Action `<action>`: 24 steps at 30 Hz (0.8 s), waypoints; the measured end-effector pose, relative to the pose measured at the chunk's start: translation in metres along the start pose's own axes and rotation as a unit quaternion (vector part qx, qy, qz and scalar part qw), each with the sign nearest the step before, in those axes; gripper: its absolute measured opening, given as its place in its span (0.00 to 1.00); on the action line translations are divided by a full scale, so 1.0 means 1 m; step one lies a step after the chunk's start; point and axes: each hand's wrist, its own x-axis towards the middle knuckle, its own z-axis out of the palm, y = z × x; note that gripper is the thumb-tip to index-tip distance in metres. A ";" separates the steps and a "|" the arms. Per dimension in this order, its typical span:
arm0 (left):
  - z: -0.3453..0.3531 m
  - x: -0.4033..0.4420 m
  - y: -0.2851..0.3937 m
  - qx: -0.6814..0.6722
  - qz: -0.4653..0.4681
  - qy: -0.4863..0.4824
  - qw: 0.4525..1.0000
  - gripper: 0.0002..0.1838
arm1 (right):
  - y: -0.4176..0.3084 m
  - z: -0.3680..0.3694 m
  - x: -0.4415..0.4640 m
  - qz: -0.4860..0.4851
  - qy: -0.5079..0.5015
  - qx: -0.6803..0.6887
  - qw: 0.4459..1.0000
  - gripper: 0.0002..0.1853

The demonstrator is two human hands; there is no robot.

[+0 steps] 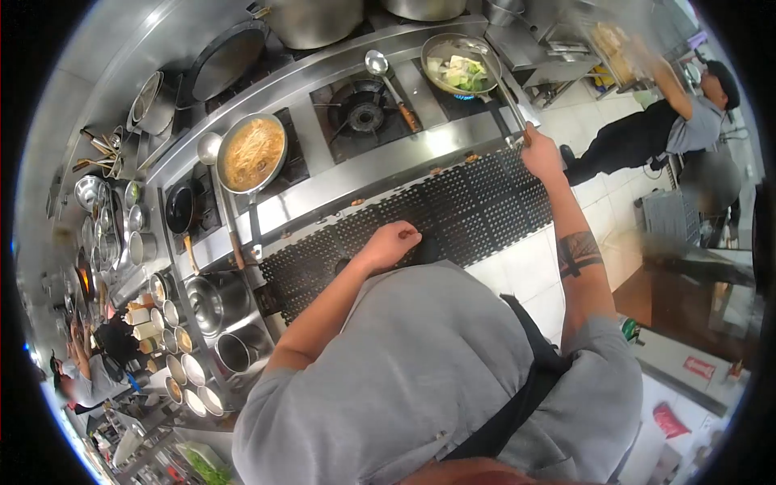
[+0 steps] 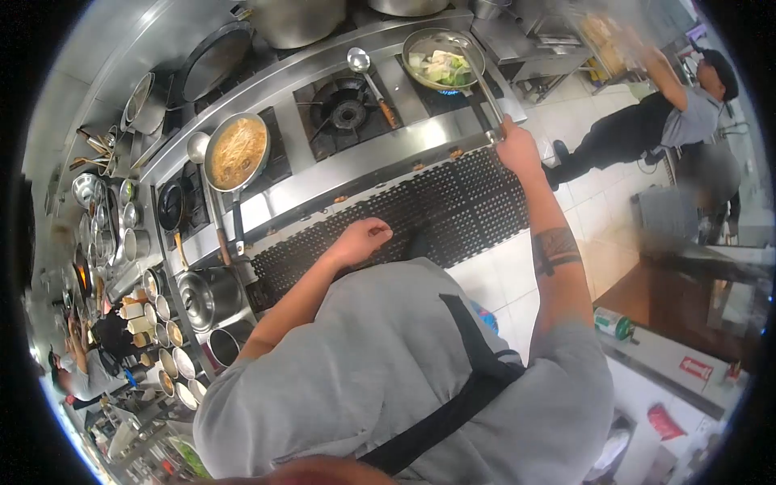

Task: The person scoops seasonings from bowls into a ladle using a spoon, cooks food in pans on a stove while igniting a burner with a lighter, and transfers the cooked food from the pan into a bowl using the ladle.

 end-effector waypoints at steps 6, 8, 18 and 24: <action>0.021 0.080 0.036 0.062 0.022 -0.015 0.998 0.19 | 0.036 -0.048 0.011 0.002 -0.055 0.029 0.998 0.31; 0.033 0.111 0.034 0.051 0.022 -0.011 0.998 0.19 | 0.037 -0.055 0.011 0.008 -0.089 0.032 0.996 0.32; 0.088 0.303 0.105 -0.126 -0.075 -0.036 0.989 0.36 | 0.066 -0.026 0.058 0.021 -0.134 -0.022 0.991 0.34; 0.103 0.366 0.113 -0.429 -0.148 -0.182 0.872 0.25 | 0.094 -0.067 0.100 0.055 -0.169 0.081 0.981 0.34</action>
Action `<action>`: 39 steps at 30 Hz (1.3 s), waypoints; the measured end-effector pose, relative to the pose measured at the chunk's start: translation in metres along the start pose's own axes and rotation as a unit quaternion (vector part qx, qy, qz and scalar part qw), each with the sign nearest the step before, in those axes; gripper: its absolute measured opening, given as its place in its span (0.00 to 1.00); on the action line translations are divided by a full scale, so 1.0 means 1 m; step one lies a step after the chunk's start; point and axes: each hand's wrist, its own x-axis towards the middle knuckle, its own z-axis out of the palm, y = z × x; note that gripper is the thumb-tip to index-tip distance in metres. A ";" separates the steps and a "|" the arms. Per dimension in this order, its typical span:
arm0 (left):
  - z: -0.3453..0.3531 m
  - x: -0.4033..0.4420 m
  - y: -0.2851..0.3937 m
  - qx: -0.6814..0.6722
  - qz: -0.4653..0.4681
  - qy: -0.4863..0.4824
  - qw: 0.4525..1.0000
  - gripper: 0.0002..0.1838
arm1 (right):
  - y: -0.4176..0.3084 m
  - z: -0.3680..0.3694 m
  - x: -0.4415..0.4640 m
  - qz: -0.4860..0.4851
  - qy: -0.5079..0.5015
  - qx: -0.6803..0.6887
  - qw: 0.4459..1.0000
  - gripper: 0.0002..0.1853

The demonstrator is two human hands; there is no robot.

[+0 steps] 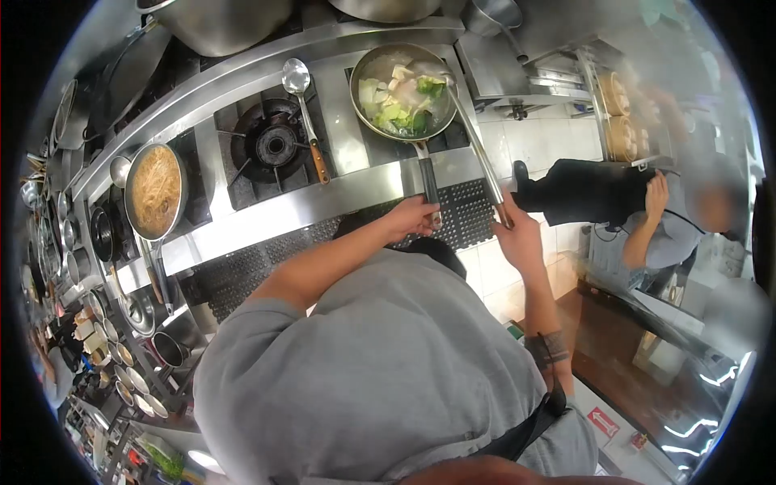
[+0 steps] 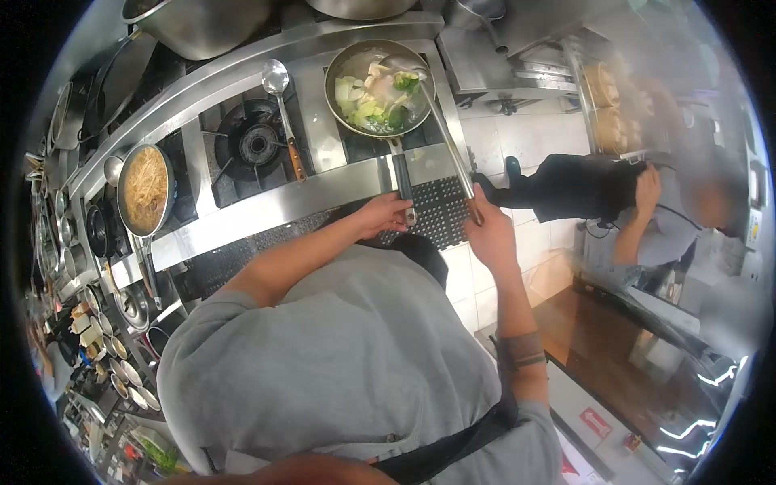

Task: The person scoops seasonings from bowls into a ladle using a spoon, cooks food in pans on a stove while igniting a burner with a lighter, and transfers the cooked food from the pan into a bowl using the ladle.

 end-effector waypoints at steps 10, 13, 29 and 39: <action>0.028 -0.005 -0.022 -0.167 0.075 0.104 0.978 0.16 | 0.052 -0.038 0.075 -0.064 -0.133 -0.017 0.989 0.36; 0.046 -0.005 -0.029 -0.161 0.117 0.182 0.963 0.15 | 0.066 -0.044 0.080 0.085 -0.251 0.138 0.954 0.25; 0.087 0.012 -0.033 -0.139 0.170 0.363 0.905 0.14 | 0.115 -0.053 0.137 0.215 -0.510 0.747 0.369 0.23; 0.075 0.007 -0.029 -0.136 0.150 0.312 0.928 0.15 | 0.077 -0.099 0.113 0.023 -0.338 0.271 0.901 0.21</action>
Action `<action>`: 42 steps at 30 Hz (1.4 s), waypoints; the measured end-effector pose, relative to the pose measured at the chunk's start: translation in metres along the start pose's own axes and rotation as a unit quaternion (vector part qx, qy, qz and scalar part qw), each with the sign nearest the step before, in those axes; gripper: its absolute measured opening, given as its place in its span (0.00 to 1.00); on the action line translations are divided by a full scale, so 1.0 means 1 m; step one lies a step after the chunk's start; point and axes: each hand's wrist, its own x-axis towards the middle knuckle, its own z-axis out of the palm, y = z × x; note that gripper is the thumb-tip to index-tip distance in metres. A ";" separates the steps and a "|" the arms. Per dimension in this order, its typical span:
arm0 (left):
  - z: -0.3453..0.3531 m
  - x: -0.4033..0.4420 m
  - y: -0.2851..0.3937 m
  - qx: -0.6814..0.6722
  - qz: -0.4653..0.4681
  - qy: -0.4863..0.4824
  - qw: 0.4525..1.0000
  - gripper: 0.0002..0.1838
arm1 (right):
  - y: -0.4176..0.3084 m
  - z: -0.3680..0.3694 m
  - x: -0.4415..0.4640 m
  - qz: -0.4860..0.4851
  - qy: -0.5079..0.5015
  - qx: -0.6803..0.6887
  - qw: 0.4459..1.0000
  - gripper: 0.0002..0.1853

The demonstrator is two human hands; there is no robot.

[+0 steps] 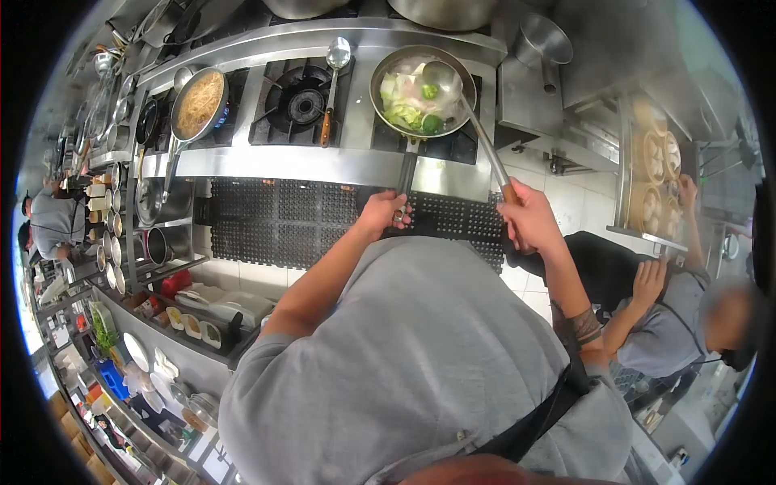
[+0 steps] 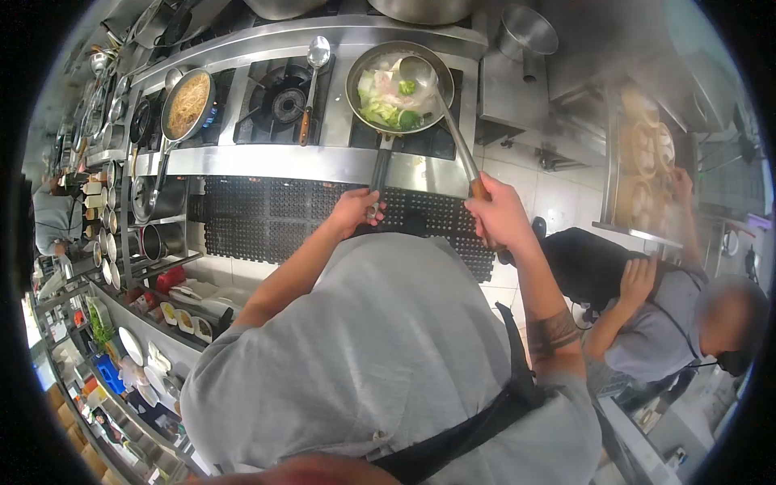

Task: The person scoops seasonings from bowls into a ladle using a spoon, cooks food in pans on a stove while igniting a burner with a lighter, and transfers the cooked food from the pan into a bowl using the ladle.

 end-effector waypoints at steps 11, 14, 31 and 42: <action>-0.014 -0.004 0.013 0.014 -0.021 -0.022 0.999 0.20 | -0.003 -0.002 0.072 -0.090 0.086 -0.263 0.957 0.37; -0.022 -0.002 0.013 0.010 -0.025 -0.030 0.999 0.19 | -0.002 0.003 0.070 -0.039 0.073 -0.217 0.973 0.38; -0.037 0.008 0.015 0.012 -0.043 -0.084 0.995 0.14 | 0.028 0.022 0.054 -0.161 0.103 -0.276 0.942 0.36; -0.041 0.006 0.017 0.044 -0.039 -0.062 0.996 0.16 | 0.031 0.019 0.037 0.112 -0.161 0.523 0.830 0.25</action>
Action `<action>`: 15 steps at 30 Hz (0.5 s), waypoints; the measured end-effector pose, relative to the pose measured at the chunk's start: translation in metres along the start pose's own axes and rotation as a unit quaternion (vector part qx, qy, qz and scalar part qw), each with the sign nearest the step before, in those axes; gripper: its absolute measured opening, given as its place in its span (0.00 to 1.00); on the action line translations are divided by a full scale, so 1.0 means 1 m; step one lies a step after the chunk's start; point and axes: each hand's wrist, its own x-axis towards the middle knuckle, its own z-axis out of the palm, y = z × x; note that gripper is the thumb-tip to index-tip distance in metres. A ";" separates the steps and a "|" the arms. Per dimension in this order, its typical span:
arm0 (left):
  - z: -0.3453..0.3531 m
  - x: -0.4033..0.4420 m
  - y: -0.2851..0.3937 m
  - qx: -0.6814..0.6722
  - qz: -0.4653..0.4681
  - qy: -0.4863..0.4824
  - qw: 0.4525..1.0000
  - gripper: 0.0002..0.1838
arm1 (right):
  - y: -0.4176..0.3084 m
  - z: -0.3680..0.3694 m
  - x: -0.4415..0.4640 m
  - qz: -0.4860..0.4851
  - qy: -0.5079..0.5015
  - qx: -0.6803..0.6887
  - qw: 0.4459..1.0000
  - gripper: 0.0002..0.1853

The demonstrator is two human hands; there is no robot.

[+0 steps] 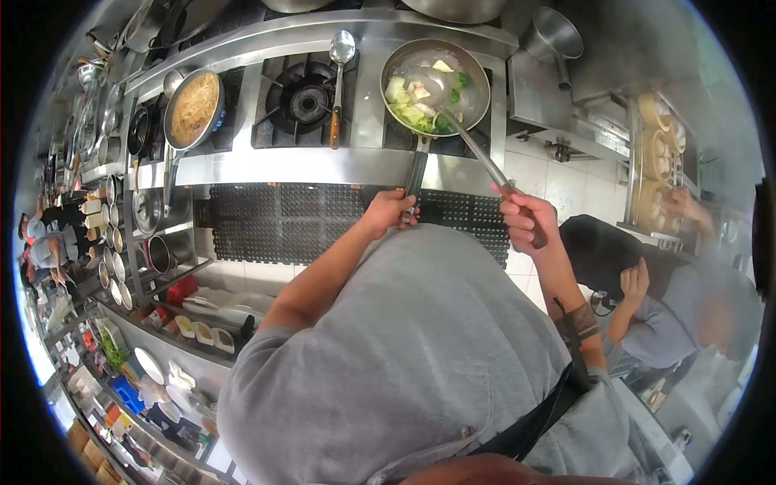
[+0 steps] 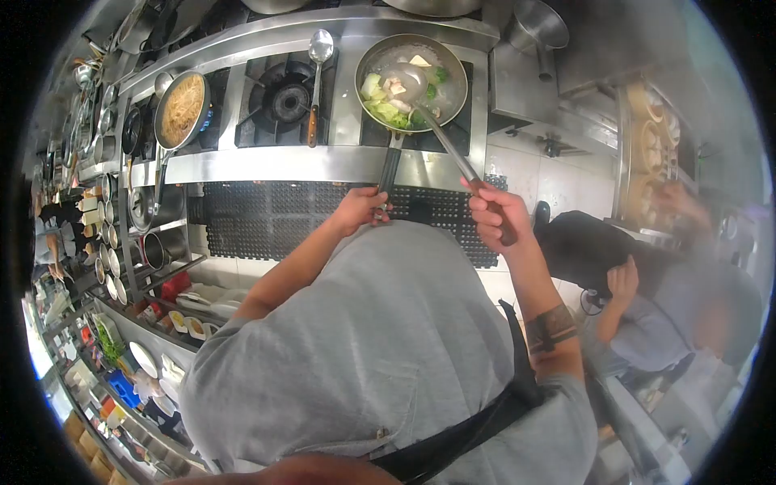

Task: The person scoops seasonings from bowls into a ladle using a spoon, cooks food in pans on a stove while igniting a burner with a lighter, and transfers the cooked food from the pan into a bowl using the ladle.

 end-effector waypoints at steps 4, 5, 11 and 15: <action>0.002 -0.002 0.002 -0.008 -0.008 0.003 1.000 0.16 | -0.014 -0.001 -0.014 0.036 -0.102 0.137 0.985 0.25; 0.002 -0.002 0.002 -0.007 -0.008 0.002 1.000 0.16 | -0.016 0.000 -0.015 0.025 -0.122 0.135 0.983 0.26; -0.001 -0.002 0.006 0.004 -0.005 0.000 1.000 0.16 | -0.016 0.017 -0.003 0.016 -0.112 0.090 0.990 0.23; -0.009 -0.002 0.003 0.000 0.006 -0.005 1.000 0.16 | -0.025 0.011 -0.020 0.020 -0.092 0.084 0.992 0.22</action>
